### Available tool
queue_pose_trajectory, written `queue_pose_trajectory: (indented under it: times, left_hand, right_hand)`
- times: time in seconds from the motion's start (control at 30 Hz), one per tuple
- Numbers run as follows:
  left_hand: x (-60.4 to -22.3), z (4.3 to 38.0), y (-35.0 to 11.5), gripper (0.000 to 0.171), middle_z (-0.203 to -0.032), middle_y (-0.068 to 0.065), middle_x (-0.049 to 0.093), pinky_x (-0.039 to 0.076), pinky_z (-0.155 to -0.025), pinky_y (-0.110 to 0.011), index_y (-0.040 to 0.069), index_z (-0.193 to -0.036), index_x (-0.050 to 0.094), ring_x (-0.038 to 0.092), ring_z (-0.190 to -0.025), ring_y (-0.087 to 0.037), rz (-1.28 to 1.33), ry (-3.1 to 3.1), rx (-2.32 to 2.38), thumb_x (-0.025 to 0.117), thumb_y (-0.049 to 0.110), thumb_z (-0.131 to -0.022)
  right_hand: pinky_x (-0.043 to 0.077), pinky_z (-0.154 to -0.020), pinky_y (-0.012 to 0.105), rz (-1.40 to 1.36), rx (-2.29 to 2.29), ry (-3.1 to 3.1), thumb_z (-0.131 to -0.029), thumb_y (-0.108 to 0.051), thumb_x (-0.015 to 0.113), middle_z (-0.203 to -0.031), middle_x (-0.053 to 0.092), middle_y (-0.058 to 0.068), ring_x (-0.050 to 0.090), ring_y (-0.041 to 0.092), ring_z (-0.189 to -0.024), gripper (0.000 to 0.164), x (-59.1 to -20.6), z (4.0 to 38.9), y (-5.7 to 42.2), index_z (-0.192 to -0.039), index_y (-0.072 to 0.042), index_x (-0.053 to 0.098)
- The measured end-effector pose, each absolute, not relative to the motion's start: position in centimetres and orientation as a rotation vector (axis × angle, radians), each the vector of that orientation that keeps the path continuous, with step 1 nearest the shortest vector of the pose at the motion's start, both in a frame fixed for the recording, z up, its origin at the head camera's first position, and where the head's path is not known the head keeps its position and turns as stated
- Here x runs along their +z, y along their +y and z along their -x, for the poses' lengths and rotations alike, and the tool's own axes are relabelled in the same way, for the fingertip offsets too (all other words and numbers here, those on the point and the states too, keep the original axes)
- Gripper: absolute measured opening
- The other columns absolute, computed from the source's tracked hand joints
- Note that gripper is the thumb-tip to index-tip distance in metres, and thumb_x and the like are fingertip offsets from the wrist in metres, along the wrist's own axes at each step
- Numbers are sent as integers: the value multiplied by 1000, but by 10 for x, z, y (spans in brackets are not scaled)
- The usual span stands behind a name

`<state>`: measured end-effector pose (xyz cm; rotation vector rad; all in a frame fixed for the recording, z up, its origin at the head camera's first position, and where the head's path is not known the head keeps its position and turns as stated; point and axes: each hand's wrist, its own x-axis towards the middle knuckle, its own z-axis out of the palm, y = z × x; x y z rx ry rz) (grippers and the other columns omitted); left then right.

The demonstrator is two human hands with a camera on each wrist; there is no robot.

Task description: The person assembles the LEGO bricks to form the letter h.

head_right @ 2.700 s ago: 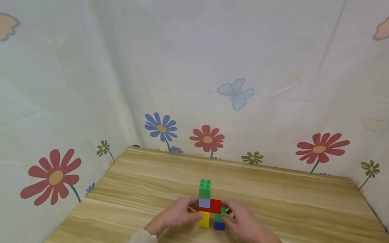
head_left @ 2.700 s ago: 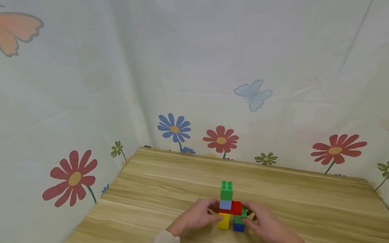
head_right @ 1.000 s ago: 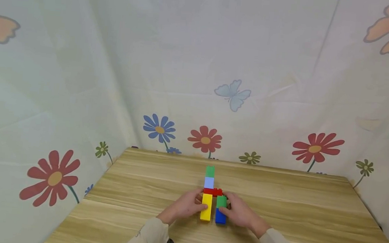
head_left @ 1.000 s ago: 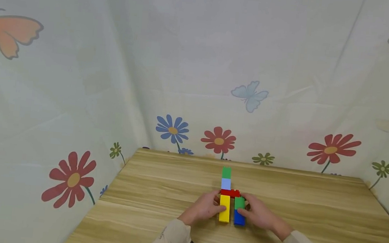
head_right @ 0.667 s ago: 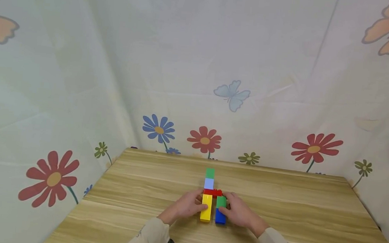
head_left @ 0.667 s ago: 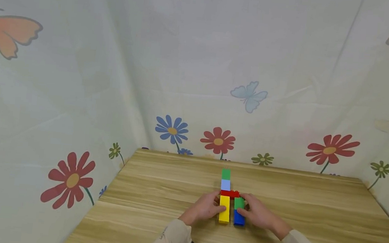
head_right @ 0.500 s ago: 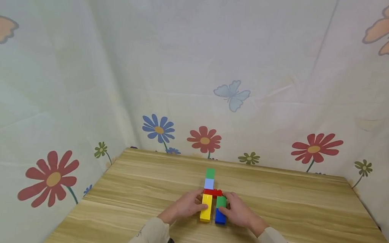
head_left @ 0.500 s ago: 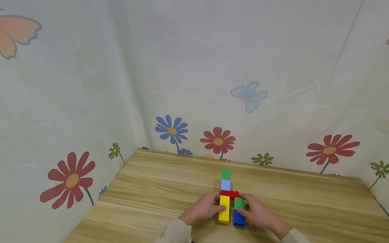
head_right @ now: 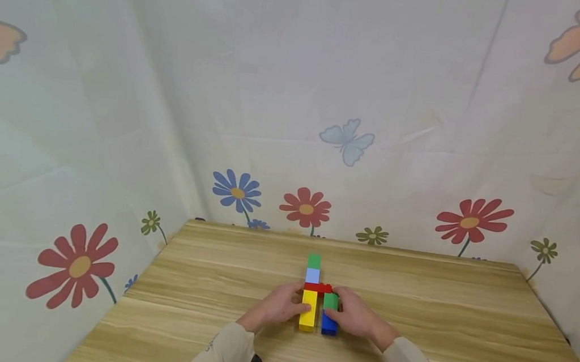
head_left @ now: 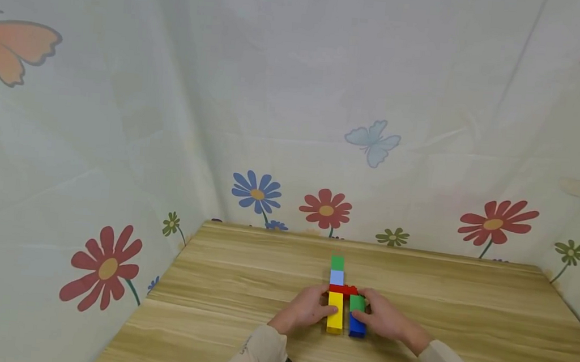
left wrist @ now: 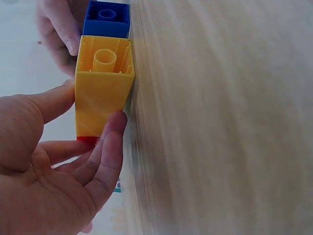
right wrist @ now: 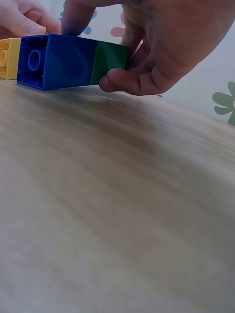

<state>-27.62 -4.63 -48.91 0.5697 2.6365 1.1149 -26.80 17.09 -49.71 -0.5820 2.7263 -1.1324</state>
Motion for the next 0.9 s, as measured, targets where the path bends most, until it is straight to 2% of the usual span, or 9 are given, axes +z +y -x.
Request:
queue_pose_trajectory:
  times: [0.43, 0.9]
  left_hand:
    - [-491, 278, -45, 42, -114, -1, 60, 46, -88, -37, 11, -123, 57, 52, -88, -14, -573, 2598, 1123, 70, 27, -87]
    - [-491, 274, -48, 41, -113, 0, 60, 47, -87, -35, 12, -122, 57, 54, -89, -13, -552, 2612, 1100, 69, 30, -87]
  right_hand:
    - [45, -88, 49, 617, -1103, 2714, -92, -23, 64, -122, 54, 17, 53, 23, -98, 49, -496, 267, 172, -127, 7, 48]
    - [48, -85, 46, 546, -1069, 2742, -92, -25, 62, -124, 51, 15, 54, 23, -98, 53, -495, 263, 174, -133, 4, 46]
